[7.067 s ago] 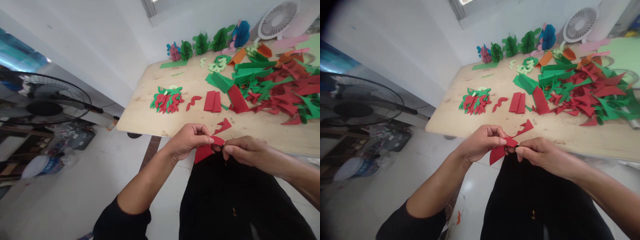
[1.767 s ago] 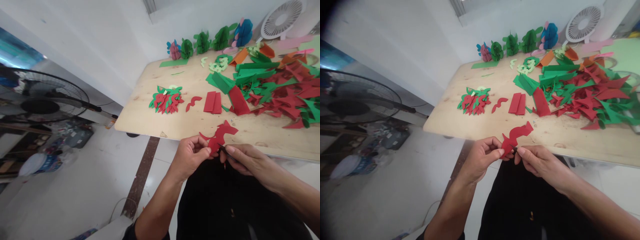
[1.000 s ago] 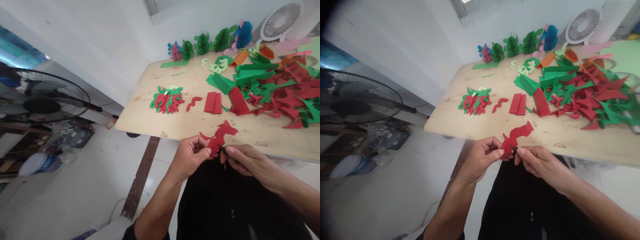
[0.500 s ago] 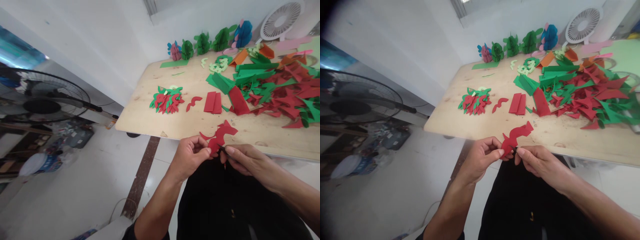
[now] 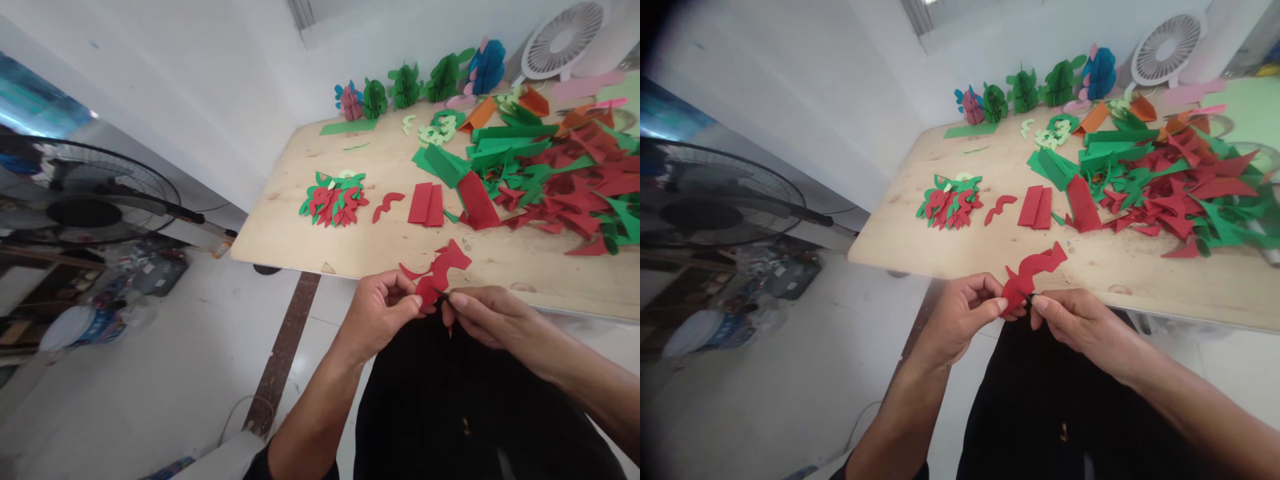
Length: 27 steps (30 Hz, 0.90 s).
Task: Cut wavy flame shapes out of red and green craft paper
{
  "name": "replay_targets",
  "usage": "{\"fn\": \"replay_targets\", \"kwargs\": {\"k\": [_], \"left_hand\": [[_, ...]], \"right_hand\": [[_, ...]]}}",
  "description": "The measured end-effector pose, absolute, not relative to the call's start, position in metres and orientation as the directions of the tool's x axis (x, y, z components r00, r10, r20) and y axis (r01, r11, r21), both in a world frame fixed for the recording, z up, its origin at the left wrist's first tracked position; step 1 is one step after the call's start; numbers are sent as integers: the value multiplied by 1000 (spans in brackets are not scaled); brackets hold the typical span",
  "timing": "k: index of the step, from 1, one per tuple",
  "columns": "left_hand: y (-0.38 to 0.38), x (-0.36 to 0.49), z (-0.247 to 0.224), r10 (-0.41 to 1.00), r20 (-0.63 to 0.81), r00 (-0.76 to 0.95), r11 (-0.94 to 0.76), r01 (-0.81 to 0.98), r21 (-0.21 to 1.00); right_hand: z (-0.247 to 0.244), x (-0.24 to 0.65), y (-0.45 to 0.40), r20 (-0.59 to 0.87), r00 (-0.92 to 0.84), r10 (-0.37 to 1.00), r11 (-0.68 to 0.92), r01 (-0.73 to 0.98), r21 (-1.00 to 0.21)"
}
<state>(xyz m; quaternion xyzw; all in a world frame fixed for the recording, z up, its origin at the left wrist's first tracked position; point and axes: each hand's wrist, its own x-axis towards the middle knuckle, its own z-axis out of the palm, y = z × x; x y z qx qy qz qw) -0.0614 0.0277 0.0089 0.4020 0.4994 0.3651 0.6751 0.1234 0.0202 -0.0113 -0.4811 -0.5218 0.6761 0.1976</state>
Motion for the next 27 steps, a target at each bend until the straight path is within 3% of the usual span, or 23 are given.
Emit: {"fn": "replay_targets", "kwargs": {"k": [17, 27], "left_hand": [[30, -65, 13, 892, -374, 254, 396, -39, 918], [34, -69, 16, 892, -352, 285, 356, 39, 934]], "right_hand": [[-9, 126, 29, -447, -498, 743, -340, 296, -893], [-10, 129, 35, -410, -489, 770, -229, 389, -892]]}}
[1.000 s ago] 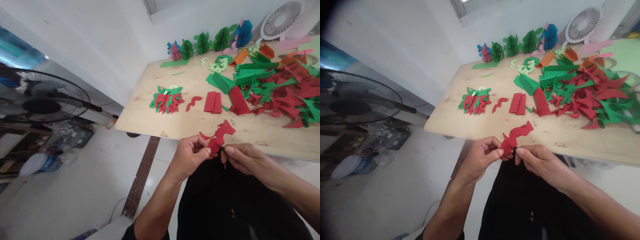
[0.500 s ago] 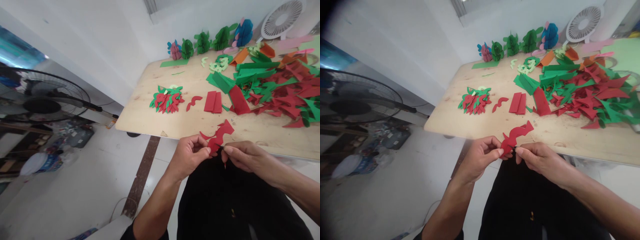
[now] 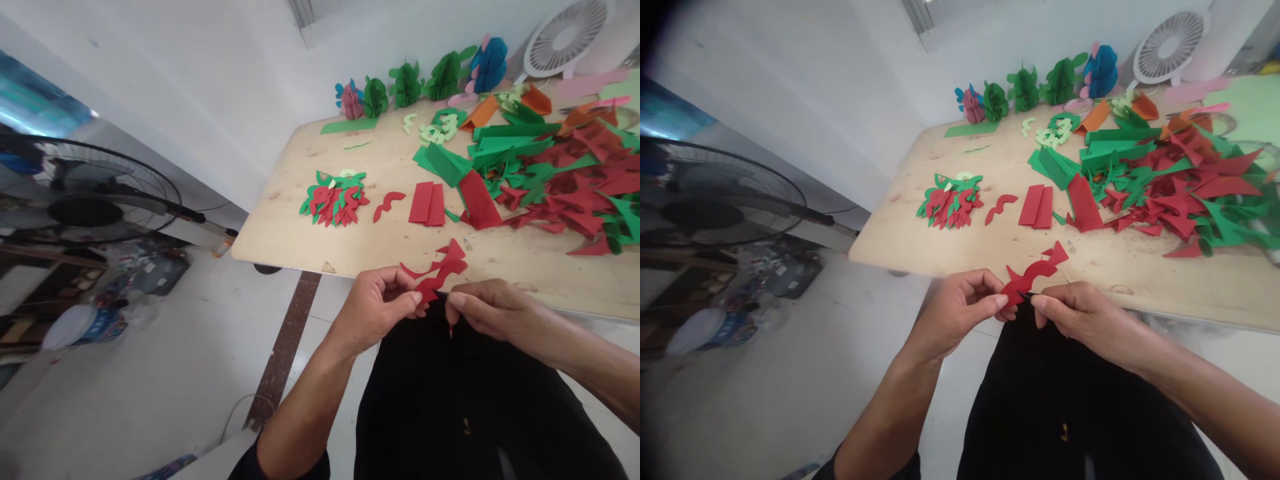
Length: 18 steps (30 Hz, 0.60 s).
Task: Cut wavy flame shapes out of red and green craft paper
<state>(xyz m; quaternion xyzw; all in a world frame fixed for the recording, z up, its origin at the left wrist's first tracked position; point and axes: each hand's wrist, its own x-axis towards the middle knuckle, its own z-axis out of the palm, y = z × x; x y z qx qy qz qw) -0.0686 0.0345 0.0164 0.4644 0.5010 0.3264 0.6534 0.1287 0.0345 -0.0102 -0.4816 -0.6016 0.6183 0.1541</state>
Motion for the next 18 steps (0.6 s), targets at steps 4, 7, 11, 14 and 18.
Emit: {"fn": "replay_targets", "kwargs": {"k": [4, 7, 11, 14, 18], "left_hand": [[37, -69, 13, 913, -334, 234, 343, 1, 939], [37, -67, 7, 927, -342, 154, 359, -101, 928], [32, -54, -2, 919, -383, 93, 394, -270, 879], [26, -40, -7, 909, -410, 72, 408, -350, 843], [20, -28, -11, 912, -405, 68, 400, -372, 838]], "right_hand": [[-6, 133, 34, -401, -474, 784, -212, 402, -891], [-6, 137, 29, -415, -417, 809, -287, 335, -897], [-10, 132, 23, -356, -266, 896, -336, 120, -934], [-11, 122, 22, -290, -178, 940, -286, 53, -957], [-12, 113, 26, -258, -59, 964, -253, 76, -965]]}}
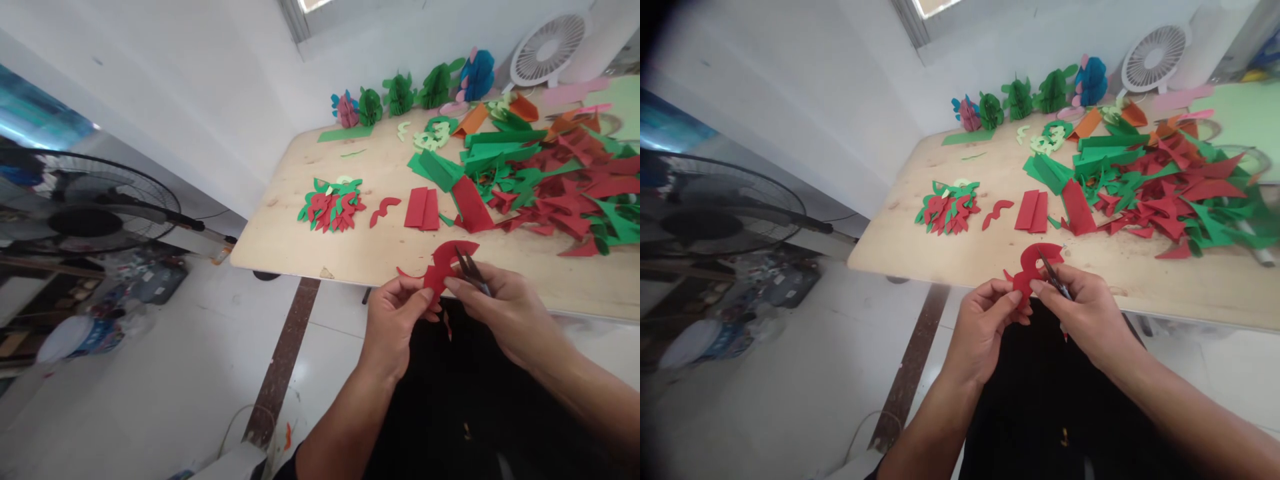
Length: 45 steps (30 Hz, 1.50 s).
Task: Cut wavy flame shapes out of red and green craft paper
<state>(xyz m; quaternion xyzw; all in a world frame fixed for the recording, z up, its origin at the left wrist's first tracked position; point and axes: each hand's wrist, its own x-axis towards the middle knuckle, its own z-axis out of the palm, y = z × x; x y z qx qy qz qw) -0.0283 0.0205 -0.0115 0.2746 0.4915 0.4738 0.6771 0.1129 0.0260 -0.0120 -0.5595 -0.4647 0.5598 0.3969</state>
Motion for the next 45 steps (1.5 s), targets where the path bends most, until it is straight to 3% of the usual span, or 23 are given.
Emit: {"fn": "replay_targets", "kwargs": {"k": [8, 15, 18, 22, 28, 45], "left_hand": [[20, -37, -9, 945, -321, 57, 325, -260, 909], [22, -33, -12, 952, -289, -104, 243, -322, 915], [22, -30, -11, 944, -293, -151, 220, -373, 901], [22, -26, -9, 941, -307, -142, 228, -404, 886], [22, -23, -9, 946, -302, -117, 234, -397, 887], [28, -24, -6, 945, -321, -70, 276, -358, 892]], "right_hand": [[0, 117, 44, -206, -248, 947, -129, 294, -947], [-10, 121, 32, -150, -211, 966, -121, 143, -982], [-19, 121, 22, -195, -261, 945, -156, 161, -975], [-22, 119, 16, -215, -300, 930, -133, 271, -953], [-17, 117, 18, -178, -307, 935, -91, 277, -956], [-28, 115, 16, -311, -280, 908, -300, 80, -950]]}}
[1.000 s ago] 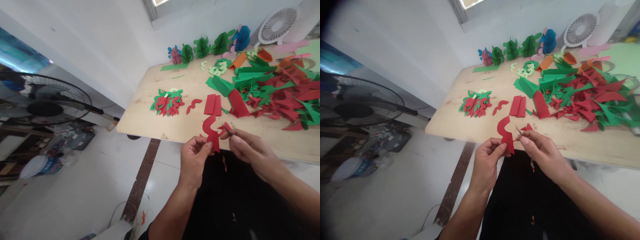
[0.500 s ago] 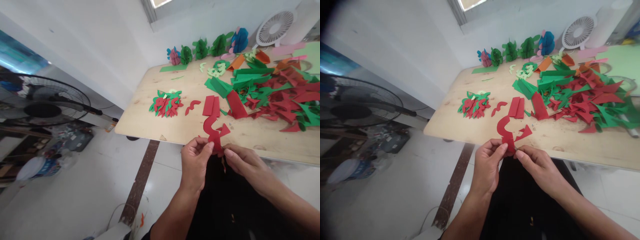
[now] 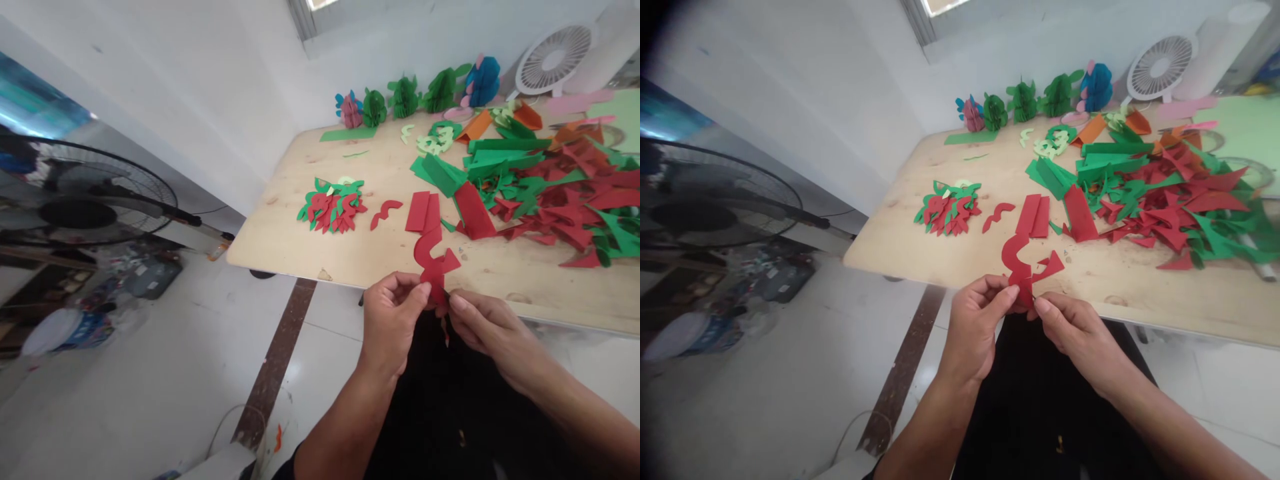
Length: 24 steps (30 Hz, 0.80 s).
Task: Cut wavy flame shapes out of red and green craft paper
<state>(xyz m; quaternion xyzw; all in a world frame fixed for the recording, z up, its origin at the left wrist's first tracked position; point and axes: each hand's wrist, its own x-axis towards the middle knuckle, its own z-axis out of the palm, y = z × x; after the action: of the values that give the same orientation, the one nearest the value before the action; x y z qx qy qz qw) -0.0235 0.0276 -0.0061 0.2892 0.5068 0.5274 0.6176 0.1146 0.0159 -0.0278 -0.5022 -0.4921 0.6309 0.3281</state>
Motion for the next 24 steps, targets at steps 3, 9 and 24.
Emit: {"fn": "replay_targets", "kwargs": {"k": [3, 9, 24], "left_hand": [[28, -24, -7, 944, -323, -69, 281, -348, 894], [28, -24, -6, 949, -311, -44, 279, -339, 899], [28, -24, -4, 951, -303, -59, 269, -324, 907]], "right_hand": [[-29, 115, 16, -319, -272, 908, -314, 63, -947], [-29, 115, 15, -339, -273, 900, -340, 44, -939], [-25, 113, 16, -348, -268, 898, -342, 69, -937]]}}
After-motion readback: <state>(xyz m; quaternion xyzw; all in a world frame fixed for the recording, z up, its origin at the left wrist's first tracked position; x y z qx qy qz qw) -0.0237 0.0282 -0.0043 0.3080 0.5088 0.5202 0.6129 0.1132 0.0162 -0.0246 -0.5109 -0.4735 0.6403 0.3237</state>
